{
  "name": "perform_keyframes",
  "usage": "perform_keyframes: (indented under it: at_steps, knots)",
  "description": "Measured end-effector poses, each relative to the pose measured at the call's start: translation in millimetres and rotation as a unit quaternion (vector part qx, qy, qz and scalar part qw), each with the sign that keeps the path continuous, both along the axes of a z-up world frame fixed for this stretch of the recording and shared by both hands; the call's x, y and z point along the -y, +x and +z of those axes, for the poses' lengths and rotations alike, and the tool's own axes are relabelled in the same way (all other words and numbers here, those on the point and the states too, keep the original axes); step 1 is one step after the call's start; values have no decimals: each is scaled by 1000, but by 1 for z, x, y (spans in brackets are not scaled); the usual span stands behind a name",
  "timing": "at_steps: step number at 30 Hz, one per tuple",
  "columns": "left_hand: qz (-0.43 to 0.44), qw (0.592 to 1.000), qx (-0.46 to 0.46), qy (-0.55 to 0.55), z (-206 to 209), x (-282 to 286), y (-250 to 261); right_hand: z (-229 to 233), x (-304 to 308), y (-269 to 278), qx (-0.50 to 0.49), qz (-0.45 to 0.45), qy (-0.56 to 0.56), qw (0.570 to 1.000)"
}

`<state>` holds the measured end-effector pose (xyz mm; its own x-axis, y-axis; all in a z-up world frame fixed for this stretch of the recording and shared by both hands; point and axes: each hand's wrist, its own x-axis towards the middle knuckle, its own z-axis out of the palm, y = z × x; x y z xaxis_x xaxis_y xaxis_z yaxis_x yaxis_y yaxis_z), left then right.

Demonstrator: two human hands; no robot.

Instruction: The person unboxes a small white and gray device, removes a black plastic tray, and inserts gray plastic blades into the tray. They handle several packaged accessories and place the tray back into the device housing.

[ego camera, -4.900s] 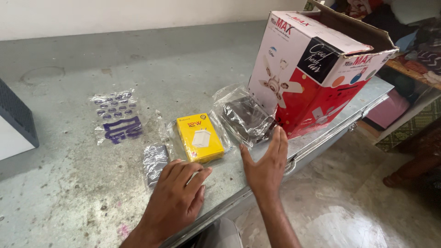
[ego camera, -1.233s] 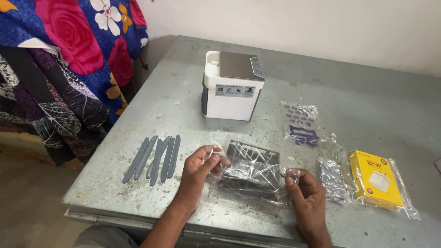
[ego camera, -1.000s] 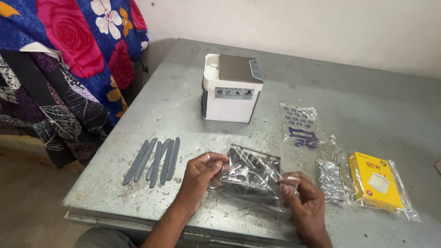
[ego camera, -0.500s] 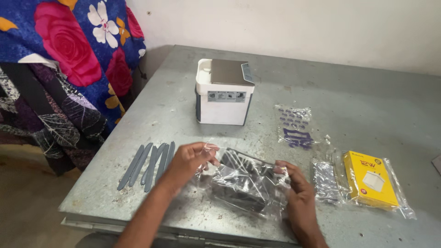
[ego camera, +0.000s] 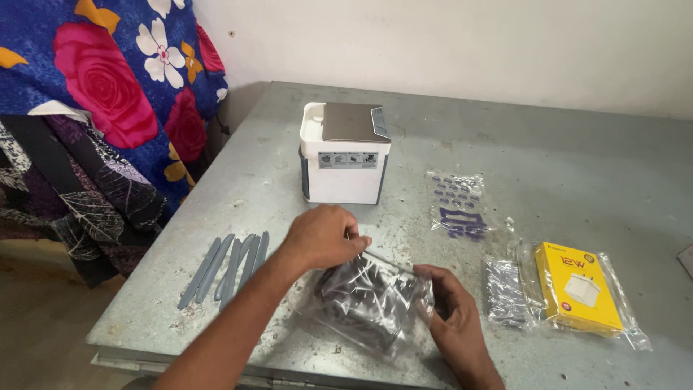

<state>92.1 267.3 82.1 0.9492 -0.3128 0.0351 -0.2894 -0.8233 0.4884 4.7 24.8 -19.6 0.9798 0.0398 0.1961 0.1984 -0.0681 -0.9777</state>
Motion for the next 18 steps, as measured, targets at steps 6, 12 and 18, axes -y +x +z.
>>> perform_keyframes:
  at_steps: [6, 12, 18]
  knots:
    - [-25, 999, 25, -12, 0, 0, -17, -8, -2, 3, -30, -14, -3, 999]
    - [-41, 998, 42, -19, -2, -2, -20, -8, -1, 1, -9, -39, -62, 997]
    - [39, 992, 110, -36, -21, -18, -32, 5, -5, -1, -88, -43, -57, 994]
